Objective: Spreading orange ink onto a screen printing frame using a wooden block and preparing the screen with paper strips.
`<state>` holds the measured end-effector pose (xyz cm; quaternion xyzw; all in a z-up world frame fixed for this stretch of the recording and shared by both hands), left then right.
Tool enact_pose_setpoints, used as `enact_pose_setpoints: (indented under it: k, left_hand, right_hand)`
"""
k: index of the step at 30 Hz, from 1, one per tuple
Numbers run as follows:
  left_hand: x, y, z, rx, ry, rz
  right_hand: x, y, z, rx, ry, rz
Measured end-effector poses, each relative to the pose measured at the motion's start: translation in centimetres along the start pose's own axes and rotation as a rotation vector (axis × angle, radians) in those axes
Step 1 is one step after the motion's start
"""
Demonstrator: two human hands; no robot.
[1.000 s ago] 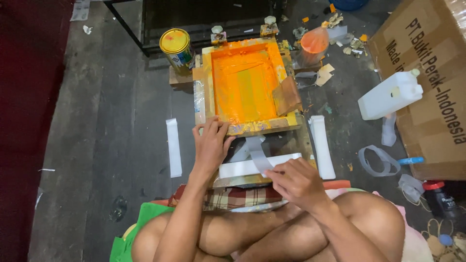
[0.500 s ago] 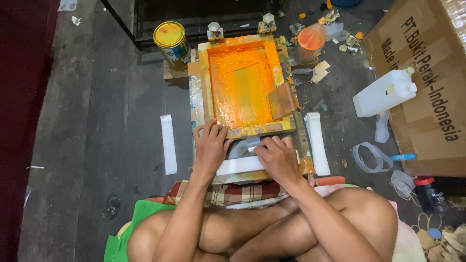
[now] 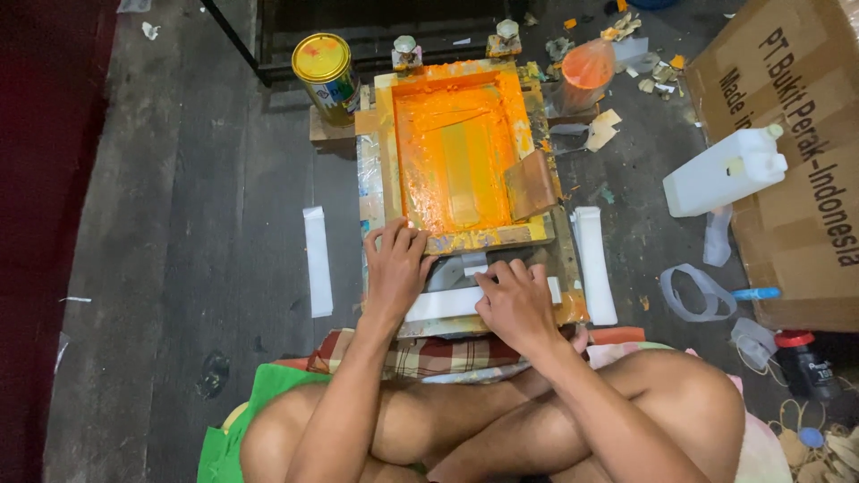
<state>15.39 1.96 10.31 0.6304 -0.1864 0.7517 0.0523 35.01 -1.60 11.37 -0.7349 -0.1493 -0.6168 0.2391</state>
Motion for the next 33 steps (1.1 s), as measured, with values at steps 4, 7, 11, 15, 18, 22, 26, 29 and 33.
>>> enact_pose_setpoints:
  k: [4, 7, 11, 15, 18, 22, 26, 29, 33]
  left_hand:
    - [-0.3, 0.0, -0.1, -0.009, -0.001, 0.019]
    - [-0.2, 0.1, -0.1, -0.007, 0.023, 0.018]
    - [-0.2, 0.1, 0.0, -0.011, 0.017, 0.022]
    - [-0.3, 0.1, 0.0, -0.015, 0.016, 0.025]
    - [-0.6, 0.1, -0.1, -0.017, 0.022, 0.005]
    - [-0.7, 0.1, -0.1, -0.015, 0.031, -0.005]
    - [-1.2, 0.1, -0.2, -0.009, 0.024, -0.017]
    - [-1.3, 0.0, -0.3, -0.009, 0.022, -0.017]
    - [-1.6, 0.1, -0.3, -0.015, 0.018, -0.013]
  right_hand:
    - [-1.2, -0.2, 0.2, -0.023, 0.019, -0.016]
    - [-1.0, -0.6, 0.1, -0.038, 0.032, -0.011]
    - [-1.0, -0.8, 0.1, -0.029, 0.048, 0.017]
    - [-1.5, -0.9, 0.3, -0.038, 0.045, 0.026]
    - [-2.4, -0.8, 0.6, -0.037, 0.038, 0.017]
    - [-2.6, -0.9, 0.8, -0.046, 0.02, 0.006]
    - [-2.5, -1.0, 0.7, -0.054, 0.015, -0.009]
    - [-2.5, -1.1, 0.8, -0.054, 0.001, -0.016]
    - [-2.8, -0.9, 0.8, -0.055, 0.009, -0.009]
Point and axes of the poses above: each hand's wrist, its own y-axis away from the middle knuckle, its own x-axis out of the back of the hand, z = x × y, the point moved 3 cm from there along -y, towards the middle knuckle, and after that the axes turned 15 degrees about -z, right-handed, at the moved point
